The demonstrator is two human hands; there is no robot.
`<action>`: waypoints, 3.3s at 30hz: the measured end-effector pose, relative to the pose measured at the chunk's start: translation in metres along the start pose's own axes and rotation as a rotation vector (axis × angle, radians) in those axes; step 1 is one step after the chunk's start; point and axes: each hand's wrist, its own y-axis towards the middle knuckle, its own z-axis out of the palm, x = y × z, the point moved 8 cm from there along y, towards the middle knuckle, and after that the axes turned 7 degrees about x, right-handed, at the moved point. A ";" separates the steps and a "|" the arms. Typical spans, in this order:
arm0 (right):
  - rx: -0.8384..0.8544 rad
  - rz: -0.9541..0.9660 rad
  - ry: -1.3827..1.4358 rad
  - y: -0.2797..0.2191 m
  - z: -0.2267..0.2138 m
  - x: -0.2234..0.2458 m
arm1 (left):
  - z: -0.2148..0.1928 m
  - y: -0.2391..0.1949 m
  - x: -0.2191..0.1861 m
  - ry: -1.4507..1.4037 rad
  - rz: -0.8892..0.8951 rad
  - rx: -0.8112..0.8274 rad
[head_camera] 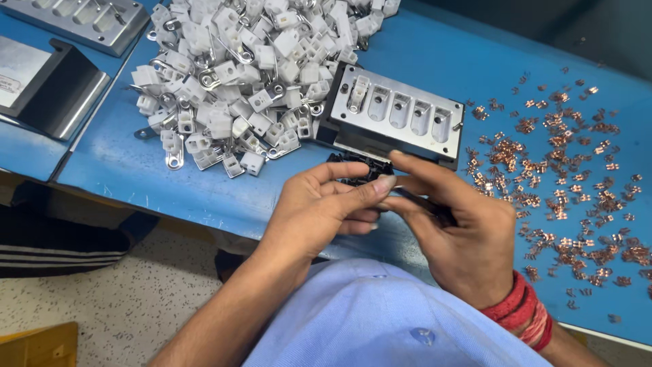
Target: The person uses tweezers to pick up small copper contacts and inserts them into white plastic connector housings. The person repeatedly picks up a housing, places a contact inside, and sets the assembled unit aside on the table.
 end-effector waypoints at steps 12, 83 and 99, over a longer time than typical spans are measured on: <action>-0.106 -0.088 0.127 -0.007 0.029 0.012 | -0.023 -0.006 0.002 -0.144 -0.193 0.225; -0.163 -0.110 0.030 -0.016 -0.026 0.045 | 0.035 -0.001 -0.076 0.982 0.259 0.212; -0.394 0.097 -0.082 -0.040 -0.102 0.012 | 0.034 0.066 -0.128 1.451 0.941 0.068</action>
